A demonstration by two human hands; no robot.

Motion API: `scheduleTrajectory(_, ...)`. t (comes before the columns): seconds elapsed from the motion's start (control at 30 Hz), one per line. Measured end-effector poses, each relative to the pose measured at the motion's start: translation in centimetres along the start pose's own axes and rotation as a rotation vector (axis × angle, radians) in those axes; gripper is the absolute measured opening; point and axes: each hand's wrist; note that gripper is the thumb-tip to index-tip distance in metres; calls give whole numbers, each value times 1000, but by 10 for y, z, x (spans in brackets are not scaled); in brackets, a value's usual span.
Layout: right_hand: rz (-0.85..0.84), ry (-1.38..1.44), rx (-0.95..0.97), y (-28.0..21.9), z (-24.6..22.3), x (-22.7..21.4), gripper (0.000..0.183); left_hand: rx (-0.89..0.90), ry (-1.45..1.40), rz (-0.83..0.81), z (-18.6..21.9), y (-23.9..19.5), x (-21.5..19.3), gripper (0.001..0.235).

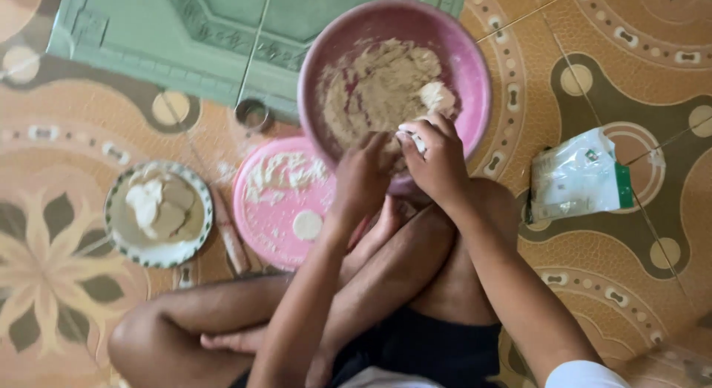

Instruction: A person sitting on the floor shapes dough by pinching off small pieces, rolling them into balls, and flattening them into discs.

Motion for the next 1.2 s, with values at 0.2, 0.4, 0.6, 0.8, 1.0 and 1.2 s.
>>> scheduleTrajectory(0.2, -134, 151, -86, -41, -50, 32, 8, 30, 85, 360, -27, -78, -48, 27)
scheduleTrajectory(0.4, -343, -11, -162, -94, -88, 68, 28, -94, 134, 490, -50, -153, -88, 22)
scheduleTrajectory(0.6, -489, -351, -253, -133, -67, 130, 59, -127, 157, 539, -70, -205, -71, 20)
scheduleTrajectory(0.8, -403, -408, -338, -130, -43, 153, 59, -239, 105, 417, -58, -227, -50, 19)
scheduleTrajectory(1.0, -557, -407, -179, -117, -48, 152, 56, -280, 181, 382, -74, -220, -30, 18)
scheduleTrajectory(1.2, -690, -434, -106, -94, -31, 171, 45, -295, 202, 397, -71, -220, -33, 16)
Point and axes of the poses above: each hand's wrist, its own y-axis towards the middle knuckle, its own x-axis out of the palm, z = x × y, and after that the axes turned 13 degrees about x, right-handed
